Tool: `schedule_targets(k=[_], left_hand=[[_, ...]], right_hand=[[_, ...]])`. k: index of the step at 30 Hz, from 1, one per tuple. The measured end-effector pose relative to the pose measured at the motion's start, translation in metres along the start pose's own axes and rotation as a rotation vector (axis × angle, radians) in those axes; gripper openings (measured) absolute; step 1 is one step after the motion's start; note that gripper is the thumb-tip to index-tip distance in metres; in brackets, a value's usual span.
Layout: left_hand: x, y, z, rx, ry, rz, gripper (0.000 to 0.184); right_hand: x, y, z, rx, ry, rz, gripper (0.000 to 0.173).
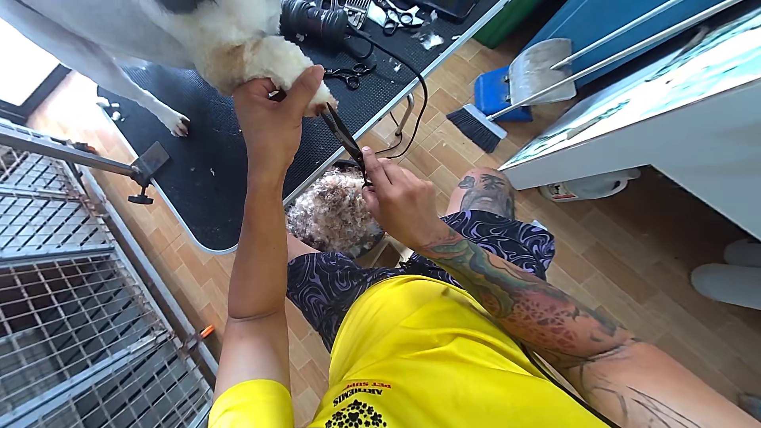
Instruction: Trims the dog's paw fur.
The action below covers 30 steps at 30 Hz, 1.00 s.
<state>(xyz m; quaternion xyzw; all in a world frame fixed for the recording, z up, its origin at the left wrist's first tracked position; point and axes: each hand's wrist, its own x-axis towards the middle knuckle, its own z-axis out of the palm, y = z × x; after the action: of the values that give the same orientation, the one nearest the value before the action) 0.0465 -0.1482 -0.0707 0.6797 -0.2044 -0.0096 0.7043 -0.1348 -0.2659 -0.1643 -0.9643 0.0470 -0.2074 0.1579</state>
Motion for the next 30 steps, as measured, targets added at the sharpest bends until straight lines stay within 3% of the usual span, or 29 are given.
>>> schedule_targets(k=[30], left_hand=[[0.0029,0.0018,-0.0007,0.054,-0.019,0.01,0.019]], right_hand=[[-0.0029,0.0072,0.0035,0.11,0.027,0.063,0.057]])
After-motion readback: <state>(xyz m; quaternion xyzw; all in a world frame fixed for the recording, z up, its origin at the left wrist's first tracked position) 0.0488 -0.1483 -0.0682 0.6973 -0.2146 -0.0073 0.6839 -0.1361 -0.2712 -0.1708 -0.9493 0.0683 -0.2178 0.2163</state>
